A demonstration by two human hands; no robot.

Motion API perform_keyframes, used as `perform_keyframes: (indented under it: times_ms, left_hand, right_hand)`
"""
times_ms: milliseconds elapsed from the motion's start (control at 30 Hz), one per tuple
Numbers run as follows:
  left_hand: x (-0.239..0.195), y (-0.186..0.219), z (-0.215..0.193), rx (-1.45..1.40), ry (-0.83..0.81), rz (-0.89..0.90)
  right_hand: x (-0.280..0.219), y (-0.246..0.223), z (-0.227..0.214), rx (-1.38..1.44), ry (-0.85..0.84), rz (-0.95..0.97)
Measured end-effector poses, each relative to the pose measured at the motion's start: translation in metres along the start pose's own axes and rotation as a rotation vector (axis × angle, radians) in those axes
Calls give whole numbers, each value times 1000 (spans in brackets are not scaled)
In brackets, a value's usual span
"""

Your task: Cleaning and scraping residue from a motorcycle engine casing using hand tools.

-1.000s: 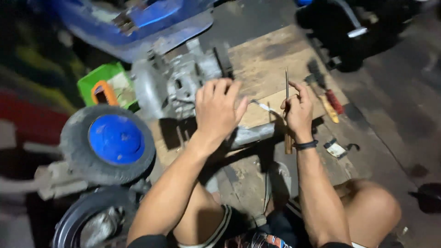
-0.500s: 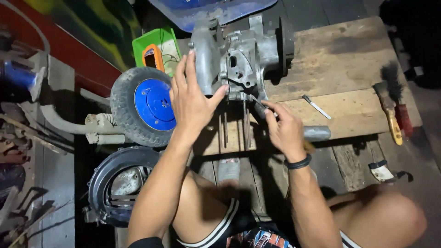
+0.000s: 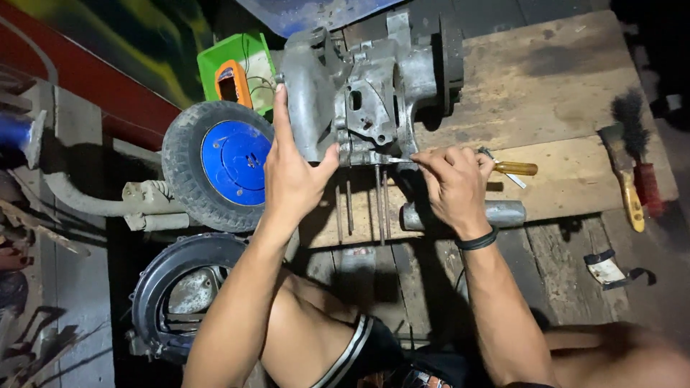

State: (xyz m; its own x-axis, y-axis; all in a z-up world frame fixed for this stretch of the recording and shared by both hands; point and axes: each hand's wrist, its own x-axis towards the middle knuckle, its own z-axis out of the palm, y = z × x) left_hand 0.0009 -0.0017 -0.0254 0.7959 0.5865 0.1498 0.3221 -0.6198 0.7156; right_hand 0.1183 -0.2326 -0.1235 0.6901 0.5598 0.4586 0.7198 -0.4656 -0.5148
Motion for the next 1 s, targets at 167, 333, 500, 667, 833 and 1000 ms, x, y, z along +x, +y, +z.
perform_keyframes:
  times_ms: [167, 333, 500, 667, 833, 1000]
  left_hand:
    - [-1, 12, -4, -13, 10, 26]
    - [-1, 7, 2, -36, 12, 43]
    - [2, 13, -1, -84, 8, 62]
    - [1, 14, 0, -62, -7, 51]
    - [2, 19, 1, -50, -8, 33]
    - [2, 21, 0, -46, -2, 33]
  right_hand:
    - [1, 3, 6, -94, 15, -16]
    - [0, 8, 9, -97, 31, 1]
    - [2, 5, 7, -119, 41, -44]
    - [-6, 19, 16, -87, 42, -48]
    - [-4, 12, 15, -46, 63, -18]
    - [1, 5, 10, -65, 49, -19]
